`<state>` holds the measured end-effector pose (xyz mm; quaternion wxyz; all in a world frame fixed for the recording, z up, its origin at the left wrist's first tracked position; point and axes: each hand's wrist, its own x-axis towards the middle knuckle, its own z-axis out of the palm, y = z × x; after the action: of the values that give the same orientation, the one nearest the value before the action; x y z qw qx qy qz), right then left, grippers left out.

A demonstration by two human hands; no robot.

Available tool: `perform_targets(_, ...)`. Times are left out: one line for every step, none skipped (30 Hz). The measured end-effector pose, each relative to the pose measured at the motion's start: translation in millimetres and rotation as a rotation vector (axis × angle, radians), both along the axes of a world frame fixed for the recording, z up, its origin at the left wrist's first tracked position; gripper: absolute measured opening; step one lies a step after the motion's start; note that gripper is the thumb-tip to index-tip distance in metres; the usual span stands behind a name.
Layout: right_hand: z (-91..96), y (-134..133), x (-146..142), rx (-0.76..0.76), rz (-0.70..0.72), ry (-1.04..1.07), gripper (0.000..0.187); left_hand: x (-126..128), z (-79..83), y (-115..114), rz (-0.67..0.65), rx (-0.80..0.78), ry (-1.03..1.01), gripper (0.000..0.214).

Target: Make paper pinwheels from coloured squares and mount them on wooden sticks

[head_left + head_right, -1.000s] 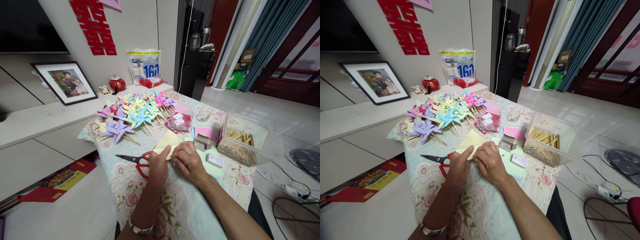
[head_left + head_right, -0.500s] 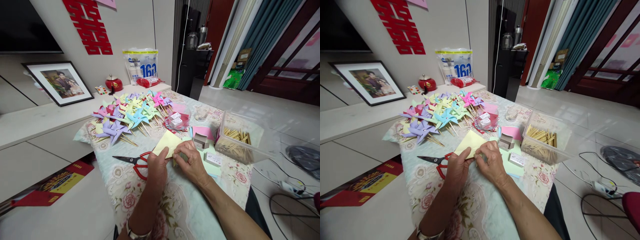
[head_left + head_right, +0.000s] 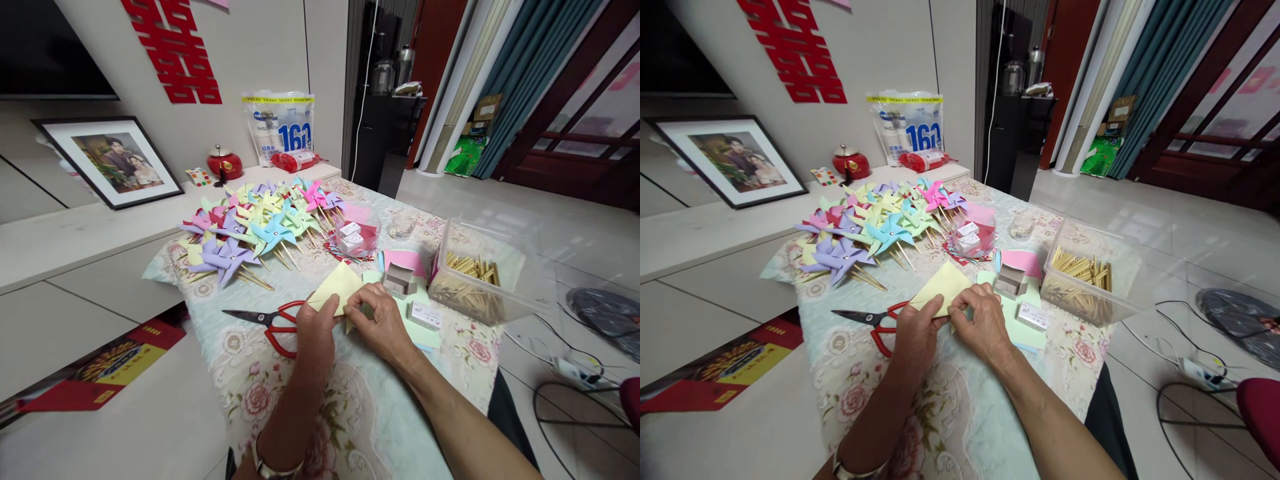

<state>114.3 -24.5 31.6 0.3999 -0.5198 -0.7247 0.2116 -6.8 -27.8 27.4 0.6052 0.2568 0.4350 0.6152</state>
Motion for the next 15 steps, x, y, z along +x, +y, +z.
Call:
perform_targets(0.5,0.0,0.0,-0.013,-0.004,0.006,0.017,0.2,-0.9,0.0,0.000,0.004,0.006,0.030)
perform_targets(1.0,0.0,0.0,-0.025,-0.009,0.012,0.017,0.4,-1.8,0.1,-0.003,0.009,0.011,0.028)
perform_targets(1.4,0.1,0.2,-0.037,-0.014,0.020,0.017,0.6,-2.8,0.1,-0.004,0.013,0.015,0.028)
perform_targets(1.8,0.2,0.5,-0.048,-0.016,0.028,0.017,0.9,-3.5,0.1,-0.006,0.014,0.018,0.028)
perform_targets(2.0,0.3,0.7,-0.057,-0.017,0.039,0.017,1.3,-4.0,0.0,-0.005,0.011,0.019,0.029)
perform_targets(2.1,0.5,1.0,-0.064,-0.018,0.053,0.017,1.6,-4.3,0.0,-0.004,0.005,0.021,0.030)
perform_targets(2.1,0.7,1.3,-0.071,-0.017,0.066,0.017,2.0,-4.4,-0.2,0.000,-0.003,0.020,0.032)
perform_targets(2.1,0.8,1.5,-0.077,-0.017,0.079,0.016,2.3,-4.3,-0.3,0.004,-0.011,0.018,0.033)
perform_targets(1.9,0.9,1.6,-0.082,-0.019,0.091,0.016,2.6,-4.1,-0.4,0.008,-0.015,0.016,0.033)
perform_targets(1.8,1.0,1.6,-0.087,-0.021,0.098,0.016,2.8,-4.1,-0.5,0.010,-0.016,0.016,0.034)
perform_targets(1.7,1.0,1.6,-0.091,-0.025,0.101,0.015,2.9,-4.3,-0.6,0.010,-0.015,0.016,0.034)
perform_targets(1.6,1.0,1.5,-0.094,-0.028,0.100,0.015,3.0,-4.8,-0.5,0.008,-0.013,0.017,0.034)
perform_targets(1.6,1.0,1.4,-0.096,-0.032,0.099,0.014,2.9,-5.7,-0.4,0.005,-0.010,0.020,0.034)
perform_targets(1.7,1.0,1.3,-0.098,-0.035,0.096,0.014,2.8,-6.7,-0.1,0.001,-0.007,0.024,0.034)
perform_targets(1.8,1.1,1.2,-0.100,-0.037,0.093,0.015,2.7,-8.0,0.2,0.002,-0.004,0.029,0.033)
